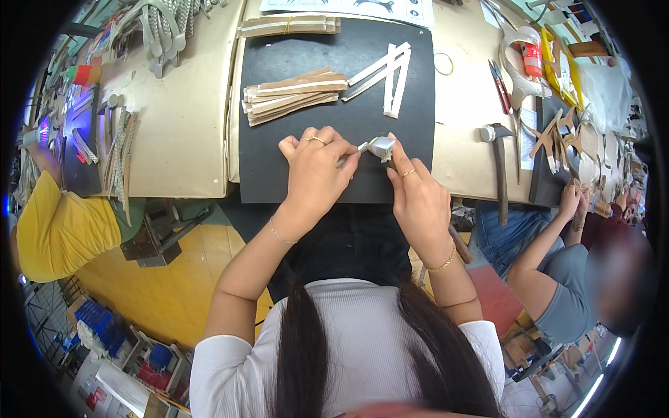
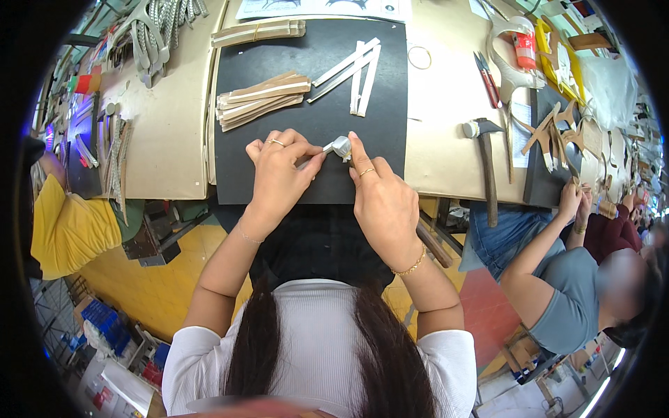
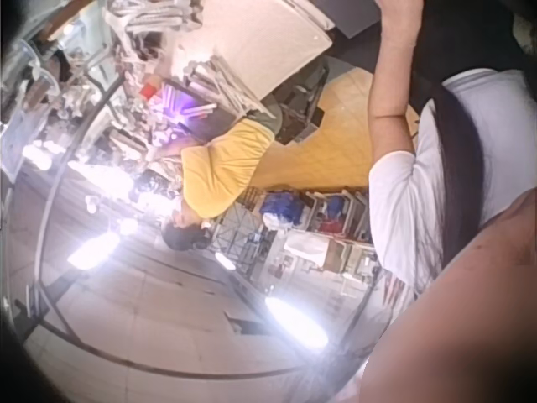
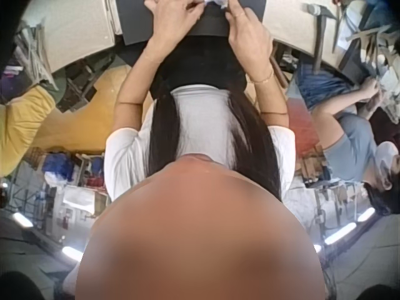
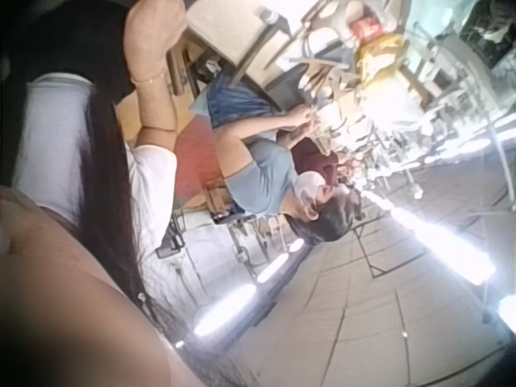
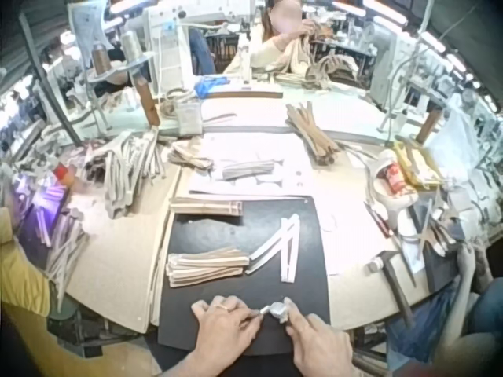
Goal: The person repeatedly picks up thin strips of material and uses a small handheld tool to press or shape them. The person places the treated strips on the table and continues the process with additional strips from a nearby pile.
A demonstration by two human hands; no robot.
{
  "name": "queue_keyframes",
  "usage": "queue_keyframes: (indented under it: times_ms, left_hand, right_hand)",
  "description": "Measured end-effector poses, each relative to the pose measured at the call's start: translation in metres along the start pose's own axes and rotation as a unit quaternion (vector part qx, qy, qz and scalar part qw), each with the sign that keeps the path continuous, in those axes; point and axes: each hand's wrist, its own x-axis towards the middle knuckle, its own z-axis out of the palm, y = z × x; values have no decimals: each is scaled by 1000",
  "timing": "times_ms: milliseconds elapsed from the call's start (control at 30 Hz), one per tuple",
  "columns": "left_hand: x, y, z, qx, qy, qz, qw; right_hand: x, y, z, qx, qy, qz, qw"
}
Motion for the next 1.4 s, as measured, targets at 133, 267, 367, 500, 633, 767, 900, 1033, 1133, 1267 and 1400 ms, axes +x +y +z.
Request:
queue_keyframes:
  times_ms: [133,267,367,500,633,767,900,1033,1133,1267,1400]
  left_hand:
    - [1,4,5,-7,2,-38,999]
    - [2,9,7,-2,6,-63,998]
    - [3,12,6,6,-3,-79,997]
    - [6,13,7,16,-6,-83,996]
    - [5,14,6,18,-9,-83,996]
    - [4,13,6,19,-9,-80,997]
    - [2,11,7,20,-6,-69,997]
    - [-3,9,8,31,15,-34,999]
    - [-6,5,6,32,35,-3,999]
    - [-13,-1,2,-1,25,-27,999]
    - [-16,-2,5,1,39,-23,999]
  right_hand:
    - [1,5,3,8,13,-27,1000]
    - [-2,6,2,76,67,-30,994]
    - [-2,5,2,110,91,-48,989]
    - [6,7,6,61,49,-52,996]
    - [7,7,7,118,98,-39,987]
    - [5,5,7,84,49,-61,993]
    - [6,4,6,96,49,-57,993]
    - [3,1,6,93,64,-64,992]
    - [4,-1,6,29,-3,-42,999]
    - [5,-2,6,46,-36,-13,998]
    - [6,-2,6,51,-36,-10,998]
